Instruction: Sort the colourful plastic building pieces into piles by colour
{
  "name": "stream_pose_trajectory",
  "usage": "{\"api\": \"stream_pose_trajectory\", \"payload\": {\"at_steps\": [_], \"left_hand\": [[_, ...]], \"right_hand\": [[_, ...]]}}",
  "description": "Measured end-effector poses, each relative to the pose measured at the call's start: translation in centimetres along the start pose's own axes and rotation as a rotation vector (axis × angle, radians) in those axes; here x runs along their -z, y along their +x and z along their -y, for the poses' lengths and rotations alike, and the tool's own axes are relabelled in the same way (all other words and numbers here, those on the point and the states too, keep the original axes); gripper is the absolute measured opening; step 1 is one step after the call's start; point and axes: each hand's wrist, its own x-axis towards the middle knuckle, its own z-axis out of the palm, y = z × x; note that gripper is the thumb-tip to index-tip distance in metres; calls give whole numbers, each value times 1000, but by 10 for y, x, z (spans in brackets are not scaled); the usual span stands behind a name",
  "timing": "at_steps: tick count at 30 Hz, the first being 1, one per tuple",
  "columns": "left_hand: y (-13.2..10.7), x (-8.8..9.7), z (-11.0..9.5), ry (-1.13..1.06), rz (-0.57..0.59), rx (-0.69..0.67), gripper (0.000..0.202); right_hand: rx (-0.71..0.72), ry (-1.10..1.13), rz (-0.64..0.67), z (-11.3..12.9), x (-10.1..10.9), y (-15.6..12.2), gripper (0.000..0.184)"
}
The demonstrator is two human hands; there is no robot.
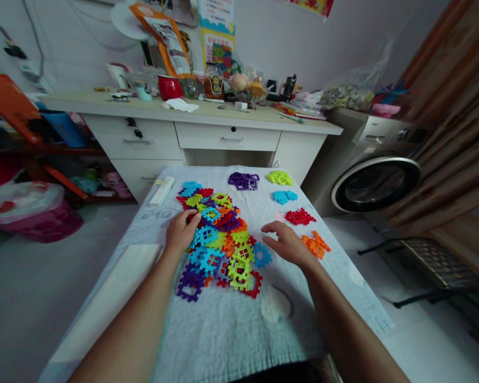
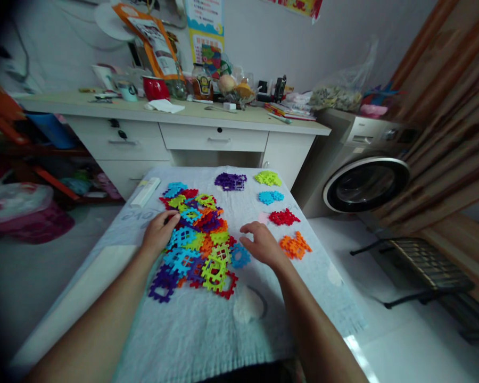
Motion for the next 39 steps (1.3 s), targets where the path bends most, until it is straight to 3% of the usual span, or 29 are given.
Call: {"api": "stream_pose_trajectory", "payload": {"at_steps": [8,10,14,20,31,39], "left_hand": [[-1,0,0,-16,-5,-18,43],[-1,-1,0,-20,-6,-17,43],[-2,0,-1,-15,-2,-22,43],[-2,0,-1,-13,-12,-31,43],[-2,-1,-1,-1,-24,-30,42],[-2,0,-4,4,-22,-26,42]], "right_hand": [[104,28,23,18,-52,56,57],[115,34,32,18,-59,60,56],[123,36,4,17,-67,60,36],[134,87,-83,17,-70,53,24],[145,243,-204,12,-65,49,23],[-35,383,-331,2,-52,68,27]]}}
